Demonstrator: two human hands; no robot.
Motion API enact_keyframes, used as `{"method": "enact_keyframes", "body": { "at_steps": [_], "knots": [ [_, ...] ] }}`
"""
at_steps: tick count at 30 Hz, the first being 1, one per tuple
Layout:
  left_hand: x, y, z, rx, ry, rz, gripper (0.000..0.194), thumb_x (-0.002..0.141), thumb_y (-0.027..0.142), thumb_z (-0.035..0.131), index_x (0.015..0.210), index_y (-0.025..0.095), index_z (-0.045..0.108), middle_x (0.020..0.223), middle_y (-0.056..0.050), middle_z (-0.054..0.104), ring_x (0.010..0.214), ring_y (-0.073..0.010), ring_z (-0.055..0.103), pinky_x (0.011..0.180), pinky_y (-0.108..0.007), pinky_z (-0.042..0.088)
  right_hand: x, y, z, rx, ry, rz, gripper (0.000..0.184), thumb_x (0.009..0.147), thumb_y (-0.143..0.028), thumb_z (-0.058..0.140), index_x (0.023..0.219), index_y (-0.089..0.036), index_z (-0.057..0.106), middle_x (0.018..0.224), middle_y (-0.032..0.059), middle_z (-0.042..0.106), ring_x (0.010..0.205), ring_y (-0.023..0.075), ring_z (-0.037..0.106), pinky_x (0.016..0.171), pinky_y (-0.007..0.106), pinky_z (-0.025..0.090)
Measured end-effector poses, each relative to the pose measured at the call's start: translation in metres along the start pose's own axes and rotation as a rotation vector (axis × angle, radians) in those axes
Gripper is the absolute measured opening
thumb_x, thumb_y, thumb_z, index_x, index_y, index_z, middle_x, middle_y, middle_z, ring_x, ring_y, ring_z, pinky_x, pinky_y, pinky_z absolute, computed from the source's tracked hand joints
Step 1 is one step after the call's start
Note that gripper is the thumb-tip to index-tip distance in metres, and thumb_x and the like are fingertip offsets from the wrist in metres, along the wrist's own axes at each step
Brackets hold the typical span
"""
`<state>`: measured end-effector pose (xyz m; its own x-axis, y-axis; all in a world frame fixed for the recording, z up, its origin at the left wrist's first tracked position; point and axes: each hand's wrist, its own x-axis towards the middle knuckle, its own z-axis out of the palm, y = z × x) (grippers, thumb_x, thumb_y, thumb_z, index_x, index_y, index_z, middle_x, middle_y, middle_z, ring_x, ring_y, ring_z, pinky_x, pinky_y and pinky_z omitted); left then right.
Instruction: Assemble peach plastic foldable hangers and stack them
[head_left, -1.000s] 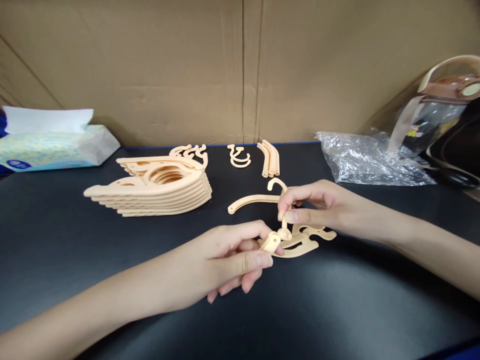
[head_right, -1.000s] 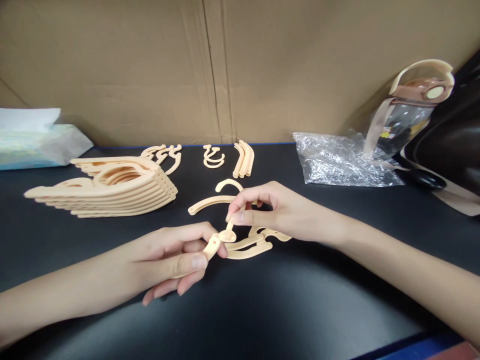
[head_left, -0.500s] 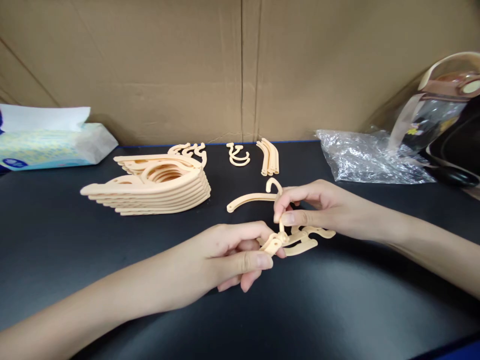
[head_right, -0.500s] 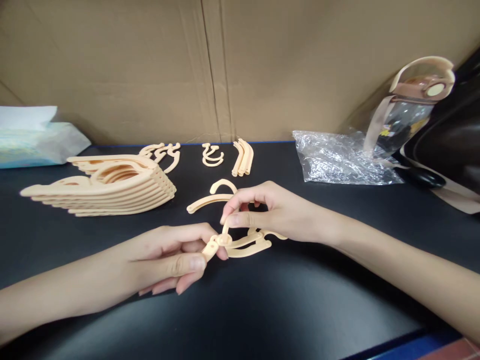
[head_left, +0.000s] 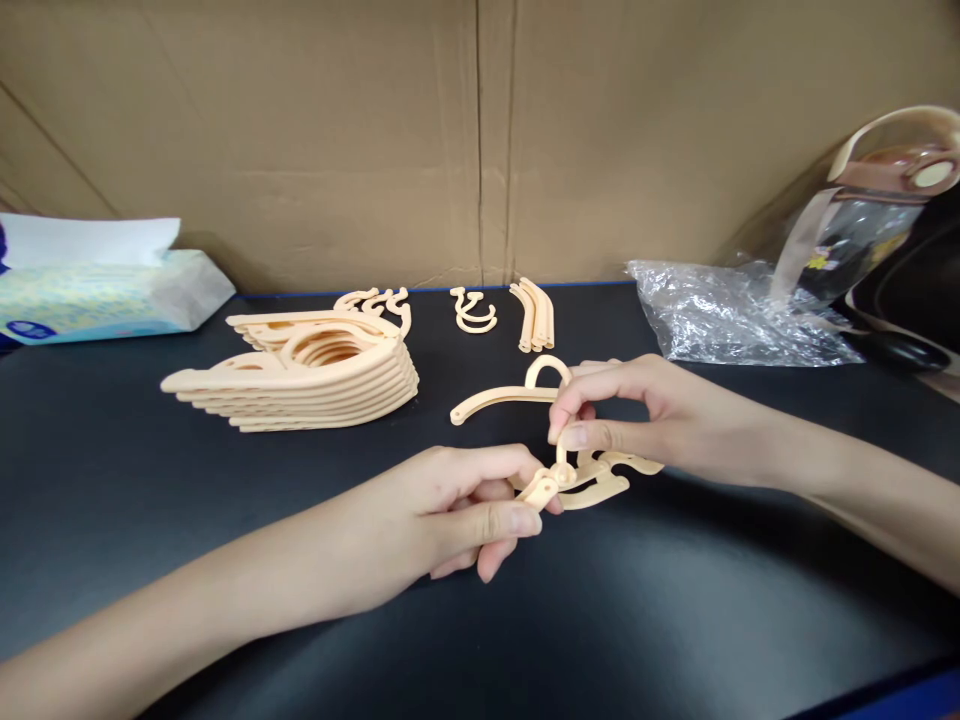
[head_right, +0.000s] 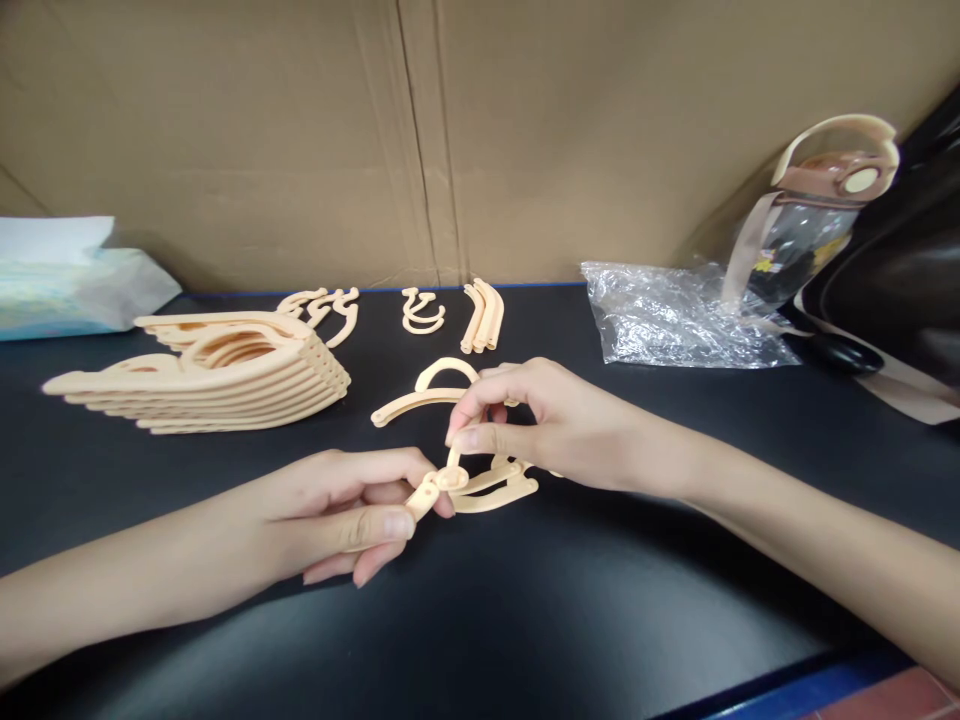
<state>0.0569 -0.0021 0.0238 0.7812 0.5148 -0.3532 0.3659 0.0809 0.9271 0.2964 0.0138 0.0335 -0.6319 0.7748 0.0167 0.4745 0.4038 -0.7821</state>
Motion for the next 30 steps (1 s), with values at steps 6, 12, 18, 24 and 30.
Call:
{"method": "enact_keyframes", "body": {
  "at_steps": [6, 12, 18, 24, 30],
  "knots": [
    [0.001, 0.0, 0.002, 0.007, 0.015, -0.039, 0.019, 0.102, 0.034, 0.051, 0.109, 0.02, 0.062, 0.067, 0.007, 0.054, 0.052, -0.0063, 0.037, 0.049, -0.017, 0.03, -0.002, -0.005, -0.001, -0.125, 0.033, -0.05, 0.024, 0.097, -0.037, 0.057, 0.085, -0.022, 0.071, 0.077, -0.0025, 0.064, 0.073, 0.0136, 0.052, 0.066, 0.028, 0.038],
    [0.006, -0.006, 0.006, -0.025, 0.07, -0.019, 0.02, 0.1, 0.036, 0.051, 0.104, 0.019, 0.062, 0.063, 0.008, 0.054, 0.046, -0.0055, 0.036, 0.044, -0.017, 0.028, -0.002, -0.007, 0.002, -0.267, 0.105, -0.087, 0.021, 0.098, -0.034, 0.058, 0.085, -0.023, 0.071, 0.08, -0.0045, 0.067, 0.075, 0.0124, 0.054, 0.078, 0.03, 0.036],
    [0.006, -0.009, 0.009, -0.064, 0.121, -0.031, 0.017, 0.098, 0.034, 0.053, 0.1, 0.019, 0.062, 0.06, 0.009, 0.053, 0.044, -0.0057, 0.035, 0.043, -0.018, 0.026, -0.002, -0.009, 0.004, -0.301, 0.119, -0.093, 0.019, 0.097, -0.029, 0.059, 0.085, -0.023, 0.071, 0.076, -0.0052, 0.067, 0.073, 0.0126, 0.055, 0.08, 0.032, 0.035],
    [0.007, -0.012, 0.011, -0.08, 0.146, -0.03, 0.017, 0.097, 0.034, 0.054, 0.096, 0.019, 0.061, 0.06, 0.009, 0.054, 0.043, -0.0047, 0.036, 0.042, -0.017, 0.026, -0.002, -0.012, 0.006, -0.289, 0.138, -0.082, 0.018, 0.096, -0.026, 0.059, 0.083, -0.022, 0.071, 0.077, -0.0042, 0.068, 0.073, 0.0127, 0.057, 0.08, 0.032, 0.036],
    [0.009, -0.011, 0.011, -0.105, 0.155, -0.04, 0.024, 0.096, 0.041, 0.055, 0.089, 0.019, 0.06, 0.058, 0.008, 0.056, 0.039, -0.0043, 0.035, 0.037, -0.017, 0.025, -0.001, -0.01, 0.007, -0.252, 0.139, -0.066, 0.02, 0.095, -0.029, 0.059, 0.081, -0.022, 0.071, 0.076, -0.0031, 0.068, 0.073, 0.0135, 0.057, 0.08, 0.032, 0.038]
  ]
}}
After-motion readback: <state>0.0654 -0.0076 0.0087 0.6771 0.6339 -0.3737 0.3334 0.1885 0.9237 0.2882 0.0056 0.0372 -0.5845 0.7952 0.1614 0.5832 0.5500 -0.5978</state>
